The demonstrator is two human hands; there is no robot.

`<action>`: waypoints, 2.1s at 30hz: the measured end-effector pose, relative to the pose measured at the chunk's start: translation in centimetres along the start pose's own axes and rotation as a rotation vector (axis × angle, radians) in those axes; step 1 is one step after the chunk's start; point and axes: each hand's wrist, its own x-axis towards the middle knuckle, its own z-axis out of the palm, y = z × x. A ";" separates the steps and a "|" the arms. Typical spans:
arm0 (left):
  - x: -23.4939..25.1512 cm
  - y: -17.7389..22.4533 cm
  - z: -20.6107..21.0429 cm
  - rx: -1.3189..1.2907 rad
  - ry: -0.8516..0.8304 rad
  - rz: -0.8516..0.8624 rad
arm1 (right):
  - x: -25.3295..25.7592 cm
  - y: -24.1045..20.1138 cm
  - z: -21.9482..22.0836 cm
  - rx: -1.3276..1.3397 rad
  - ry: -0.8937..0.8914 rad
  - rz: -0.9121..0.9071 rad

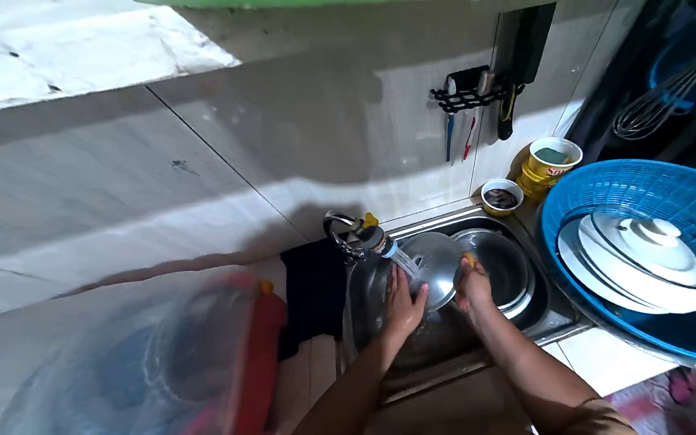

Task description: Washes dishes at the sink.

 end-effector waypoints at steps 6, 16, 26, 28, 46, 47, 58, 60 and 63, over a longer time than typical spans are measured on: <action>5.0 1.1 0.4 -0.310 -0.027 -0.069 | -1.4 -0.4 0.4 -0.010 -0.069 0.014; 4.0 4.1 -0.5 -0.776 -0.043 -0.592 | 0.5 -4.1 -3.7 -0.499 -0.154 -0.207; 6.0 6.5 -6.8 -0.543 -0.193 -0.463 | 2.7 -1.0 -16.2 -1.416 -0.098 -0.776; 6.7 6.7 -7.3 -0.478 -0.163 -0.352 | 2.0 -0.6 -16.5 -1.459 -0.155 -0.831; 5.9 5.0 -7.3 -0.058 -0.239 0.391 | 3.3 1.3 -16.0 -1.513 -0.163 -0.906; 5.8 5.1 -7.3 -0.057 -0.245 0.398 | 3.3 1.3 -16.0 -1.512 -0.162 -0.907; 4.9 10.8 -8.2 -0.375 -0.305 0.069 | 1.2 0.2 -14.4 -1.498 -0.206 -0.859; 5.3 14.0 -9.3 -0.492 -0.332 0.087 | 0.7 0.0 -13.9 -1.493 -0.218 -0.844; 6.7 20.1 -10.4 -0.616 -0.403 0.113 | 0.2 -0.2 -13.4 -1.470 -0.240 -0.831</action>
